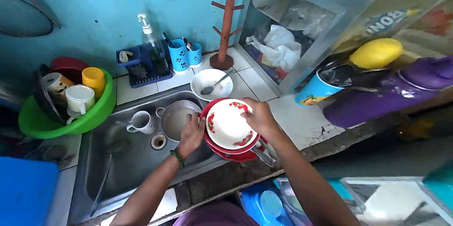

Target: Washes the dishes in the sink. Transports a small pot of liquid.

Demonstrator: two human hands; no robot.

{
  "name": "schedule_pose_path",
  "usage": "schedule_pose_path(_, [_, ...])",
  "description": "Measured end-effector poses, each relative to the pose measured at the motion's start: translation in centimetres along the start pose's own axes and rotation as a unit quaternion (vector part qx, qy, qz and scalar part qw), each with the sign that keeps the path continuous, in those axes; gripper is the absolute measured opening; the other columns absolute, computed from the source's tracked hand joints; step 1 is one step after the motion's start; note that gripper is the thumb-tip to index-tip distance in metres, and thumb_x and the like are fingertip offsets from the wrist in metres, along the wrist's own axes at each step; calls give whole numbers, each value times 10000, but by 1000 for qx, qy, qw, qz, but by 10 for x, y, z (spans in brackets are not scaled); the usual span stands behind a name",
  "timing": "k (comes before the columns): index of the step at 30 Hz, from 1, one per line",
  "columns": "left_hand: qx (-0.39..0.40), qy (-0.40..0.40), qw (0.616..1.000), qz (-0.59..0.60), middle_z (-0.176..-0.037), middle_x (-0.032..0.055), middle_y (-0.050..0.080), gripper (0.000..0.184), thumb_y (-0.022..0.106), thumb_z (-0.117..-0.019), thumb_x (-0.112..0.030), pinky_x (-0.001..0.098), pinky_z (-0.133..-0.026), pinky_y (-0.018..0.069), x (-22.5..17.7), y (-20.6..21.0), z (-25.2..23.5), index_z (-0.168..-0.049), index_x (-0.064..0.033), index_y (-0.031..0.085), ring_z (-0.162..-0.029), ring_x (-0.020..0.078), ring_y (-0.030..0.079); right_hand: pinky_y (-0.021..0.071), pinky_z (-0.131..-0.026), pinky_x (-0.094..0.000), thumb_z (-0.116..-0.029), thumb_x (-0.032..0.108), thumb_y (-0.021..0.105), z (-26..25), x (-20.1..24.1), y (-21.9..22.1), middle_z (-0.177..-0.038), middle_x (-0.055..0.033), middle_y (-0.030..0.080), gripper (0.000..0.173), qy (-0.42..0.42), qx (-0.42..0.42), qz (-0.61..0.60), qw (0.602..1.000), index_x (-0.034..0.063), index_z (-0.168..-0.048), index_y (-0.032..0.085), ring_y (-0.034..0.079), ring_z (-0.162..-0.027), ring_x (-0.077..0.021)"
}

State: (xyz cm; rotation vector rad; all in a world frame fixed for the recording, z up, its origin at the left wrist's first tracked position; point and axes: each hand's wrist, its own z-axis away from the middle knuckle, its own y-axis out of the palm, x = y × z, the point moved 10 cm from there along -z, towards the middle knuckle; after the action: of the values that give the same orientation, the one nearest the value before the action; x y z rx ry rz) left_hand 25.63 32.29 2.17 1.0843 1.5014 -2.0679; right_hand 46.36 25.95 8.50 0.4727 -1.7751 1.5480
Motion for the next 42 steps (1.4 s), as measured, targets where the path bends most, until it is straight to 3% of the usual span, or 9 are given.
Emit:
schedule_pose_path(7, [-24,-121,948,293,-1182,265,607,570,497,-1090,-298,411,-758,577,18,-9,-90,-1534,-12,285,-848,285,672,486,-1012,-565,-992,72,648,-10,16,10,-1250,-268,632,314,-2,125,206,971,-85,-1264,641,626,-1170,-418])
schedule_pose_path(10, [-15,-161,931,327,-1102,248,653,509,546,-1071,-226,376,-690,590,17,7,-112,-1500,-28,355,-753,255,686,500,-922,-609,-1052,195,584,-38,25,0,-1100,-247,690,280,-51,105,229,966,-40,-1082,733,657,-1083,-425])
schedule_pose_path(13, [-40,-173,918,353,-1178,244,622,442,552,-1021,-53,391,-717,595,22,10,-117,-1446,-22,438,-818,270,681,499,-970,-623,-1027,159,625,-85,30,8,-1188,-247,687,245,-157,59,183,969,-17,-1162,730,626,-1172,-449])
schedule_pose_path(18, [-83,-159,918,354,-1206,223,609,428,537,-1001,-72,421,-722,585,18,-25,-105,-1425,-57,483,-867,282,660,136,-1238,-649,-1018,107,615,-143,51,77,-1562,-247,449,410,-279,172,258,909,14,-1417,598,263,-1522,-473])
schedule_pose_path(21, [-82,-132,932,328,-1207,215,607,439,507,-993,-86,410,-702,581,5,-66,-74,-1431,-79,471,-844,262,660,314,-1111,-673,-977,5,613,-149,95,90,-1257,-263,657,261,-326,146,310,881,-13,-1220,708,540,-1277,-478])
schedule_pose_path(30, [-146,-159,925,312,-1273,234,570,578,493,-967,-36,444,-664,589,72,-139,17,-1513,-146,342,-853,306,670,493,-894,-654,-943,-66,579,-91,202,104,-1181,-336,642,160,-176,152,311,922,-131,-1067,656,617,-1158,-506])
schedule_pose_path(33, [-163,-189,924,290,-1301,239,559,601,487,-972,-17,461,-673,591,95,-155,54,-1528,-151,306,-882,325,673,481,-928,-684,-951,-7,605,-83,176,128,-1255,-357,610,243,-70,172,247,951,-156,-1143,627,593,-1205,-514])
schedule_pose_path(39, [-209,-203,904,312,-1252,268,581,625,486,-972,42,437,-659,623,127,-170,83,-1544,-96,274,-835,328,708,575,-842,-457,-1046,78,476,-57,65,233,-1308,-279,549,392,236,232,-57,942,-70,-1408,458,662,-1032,-330])
schedule_pose_path(42, [-215,-209,890,344,-1178,266,586,611,476,-987,46,402,-626,616,132,-169,89,-1538,-85,248,-772,303,702,559,-894,-458,-1030,81,550,-33,45,256,-1357,-273,555,441,263,207,-59,940,-55,-1439,462,651,-1097,-339])
